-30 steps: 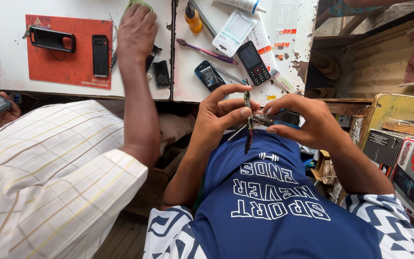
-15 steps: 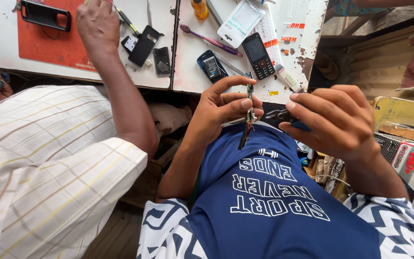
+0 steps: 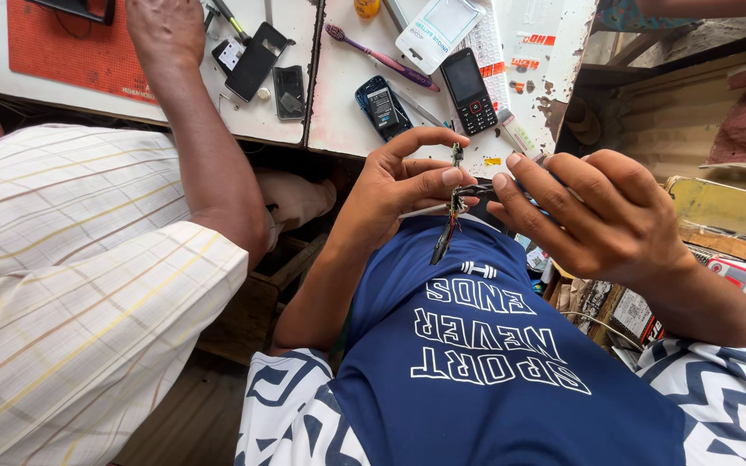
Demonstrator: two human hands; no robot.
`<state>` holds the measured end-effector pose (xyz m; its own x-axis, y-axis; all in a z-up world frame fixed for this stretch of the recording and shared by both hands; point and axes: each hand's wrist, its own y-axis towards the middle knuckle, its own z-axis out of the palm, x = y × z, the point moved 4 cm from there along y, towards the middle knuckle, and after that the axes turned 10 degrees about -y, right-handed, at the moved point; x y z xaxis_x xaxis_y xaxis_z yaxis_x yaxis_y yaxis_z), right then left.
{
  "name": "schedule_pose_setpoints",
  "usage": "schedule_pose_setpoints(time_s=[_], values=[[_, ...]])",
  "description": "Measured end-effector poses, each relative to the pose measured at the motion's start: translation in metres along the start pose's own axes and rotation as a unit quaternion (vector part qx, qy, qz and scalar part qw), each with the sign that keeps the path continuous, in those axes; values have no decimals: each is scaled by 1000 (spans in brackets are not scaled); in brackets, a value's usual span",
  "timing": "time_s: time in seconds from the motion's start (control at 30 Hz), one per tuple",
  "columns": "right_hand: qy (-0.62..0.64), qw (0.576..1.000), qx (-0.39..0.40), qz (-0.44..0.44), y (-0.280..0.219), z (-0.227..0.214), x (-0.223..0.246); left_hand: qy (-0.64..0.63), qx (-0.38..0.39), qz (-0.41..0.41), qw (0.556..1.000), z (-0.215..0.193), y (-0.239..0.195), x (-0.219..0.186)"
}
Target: The person uses pliers to carefully remove a small component from a mobile phone circuit board. They hold the board steady with one hand while manipulating the pliers with the other to extract the part.
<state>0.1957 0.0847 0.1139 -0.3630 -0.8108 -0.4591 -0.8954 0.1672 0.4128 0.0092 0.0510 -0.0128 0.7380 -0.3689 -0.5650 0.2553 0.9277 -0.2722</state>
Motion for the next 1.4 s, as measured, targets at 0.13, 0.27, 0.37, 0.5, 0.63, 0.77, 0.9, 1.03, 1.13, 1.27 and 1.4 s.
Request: schedule_pose_setpoints(time_s=[0.13,0.27,0.37,0.5,0.63,0.77,0.9,1.03,1.13,1.27,1.4], values=[[4,1000,2,-3,0,0,0,1,-3,-9,1000,0,0,1],[0,1000,4,-1,0,1,0,9,-8,-10,1000,1,2,1],[3,1000,0,-3,-1,1,0,1,-8,-15,1000,1,2,3],[15,1000,-24,-5,-2,4,-2,13,-4,-20,1000,1,2,2],[71,997,-30,-13,-4,9,-2,3,18,-13,1000,2,2,1],[108,994,-22,-13,-6,13,-4,-5,27,-16,999,2,0,0],[157,987,-7,-27,-9,19,-3,21,21,-11,999,0,-1,-2],[218,976,-6,-16,-13,28,-2,34,20,-4,999,-2,0,-2],[306,952,8,22,-20,38,-4,27,27,-8,999,-1,0,-2],[435,896,43,79,-33,56,-4,-1,40,-29,999,0,-1,0],[551,810,134,152,-46,80,-3,-46,69,-51,995,2,-2,4]])
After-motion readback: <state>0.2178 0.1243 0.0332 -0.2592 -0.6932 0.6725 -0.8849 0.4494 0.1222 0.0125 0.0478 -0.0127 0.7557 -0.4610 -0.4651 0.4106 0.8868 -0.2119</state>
